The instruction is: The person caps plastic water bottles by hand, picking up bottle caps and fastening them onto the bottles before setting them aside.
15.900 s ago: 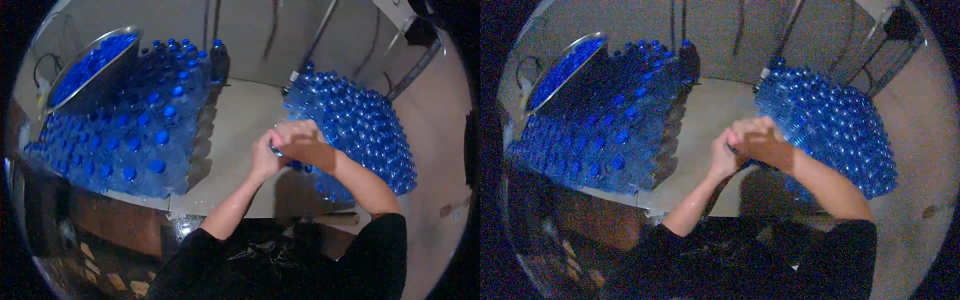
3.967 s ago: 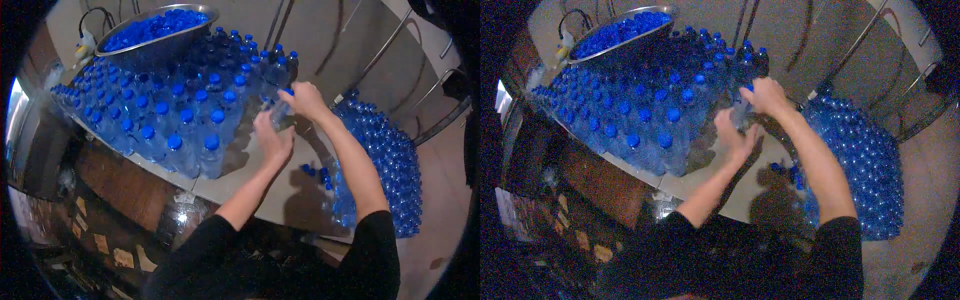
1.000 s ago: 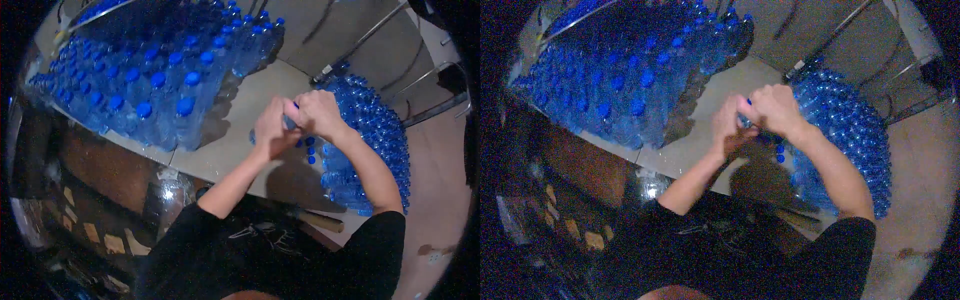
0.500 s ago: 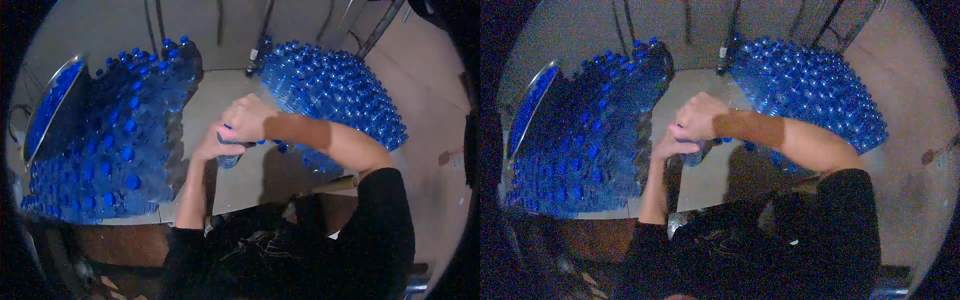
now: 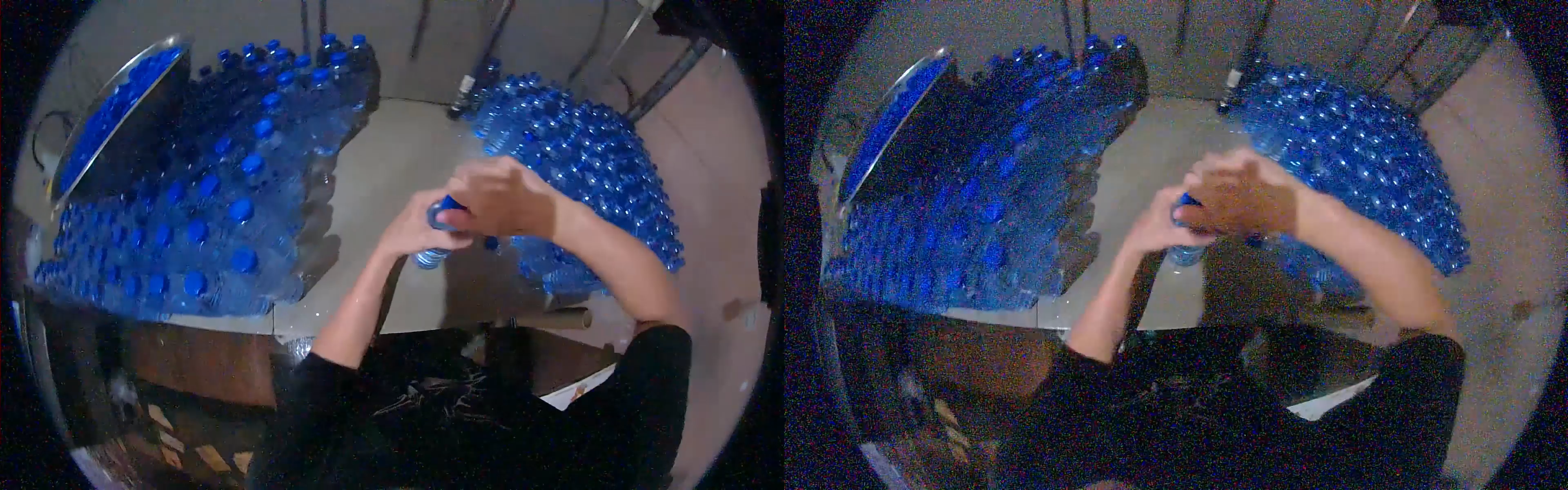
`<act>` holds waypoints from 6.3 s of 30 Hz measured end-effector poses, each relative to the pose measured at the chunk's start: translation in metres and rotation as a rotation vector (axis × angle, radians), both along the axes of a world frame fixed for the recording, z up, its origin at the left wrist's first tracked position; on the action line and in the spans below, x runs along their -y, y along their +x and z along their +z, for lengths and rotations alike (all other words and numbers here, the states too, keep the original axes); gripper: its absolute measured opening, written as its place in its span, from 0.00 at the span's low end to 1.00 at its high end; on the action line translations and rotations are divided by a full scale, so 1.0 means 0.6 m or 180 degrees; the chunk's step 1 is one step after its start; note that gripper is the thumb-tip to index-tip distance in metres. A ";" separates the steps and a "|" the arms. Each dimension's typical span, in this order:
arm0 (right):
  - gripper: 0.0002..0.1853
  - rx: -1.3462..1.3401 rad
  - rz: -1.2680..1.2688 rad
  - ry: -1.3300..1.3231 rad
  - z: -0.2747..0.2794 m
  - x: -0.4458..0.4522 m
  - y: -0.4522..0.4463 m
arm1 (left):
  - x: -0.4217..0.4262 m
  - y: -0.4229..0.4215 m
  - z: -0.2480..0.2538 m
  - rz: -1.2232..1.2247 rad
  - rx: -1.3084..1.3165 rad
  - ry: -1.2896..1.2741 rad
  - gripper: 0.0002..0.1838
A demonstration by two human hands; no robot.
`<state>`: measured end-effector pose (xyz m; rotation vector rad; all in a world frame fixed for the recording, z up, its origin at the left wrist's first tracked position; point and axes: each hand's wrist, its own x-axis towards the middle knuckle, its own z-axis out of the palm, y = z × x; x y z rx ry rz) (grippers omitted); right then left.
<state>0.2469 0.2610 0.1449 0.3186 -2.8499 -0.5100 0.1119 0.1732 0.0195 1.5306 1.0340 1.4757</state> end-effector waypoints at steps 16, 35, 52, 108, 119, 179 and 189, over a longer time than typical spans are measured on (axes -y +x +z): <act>0.18 0.0038 -0.2112 -0.0478 -0.032 0.059 0.013 | 0.005 0.150 -0.035 0.2144 0.1364 -0.0269 0.31; 0.25 -0.0013 -0.2259 -0.1204 -0.017 0.077 0.017 | -0.035 0.166 -0.059 0.2762 0.0095 0.0233 0.29; 0.20 -0.1333 -0.1477 -0.3083 -0.073 0.011 -0.266 | -0.010 -0.134 -0.140 0.4291 -0.0768 -0.0795 0.38; 0.17 0.0035 -0.0623 -0.2266 0.041 0.062 0.054 | 0.064 0.010 0.011 0.1120 -0.0514 0.0885 0.42; 0.14 0.1138 -0.0308 -0.1428 0.074 0.059 -0.019 | 0.030 0.004 -0.026 0.0229 -0.0191 0.0346 0.28; 0.19 0.0038 -0.2203 -0.0505 -0.009 0.075 0.058 | -0.011 0.202 -0.039 0.2880 0.0196 -0.0050 0.29; 0.20 0.0377 -0.1789 -0.1420 0.016 0.088 -0.027 | -0.015 0.104 -0.032 0.3334 0.0483 -0.0039 0.23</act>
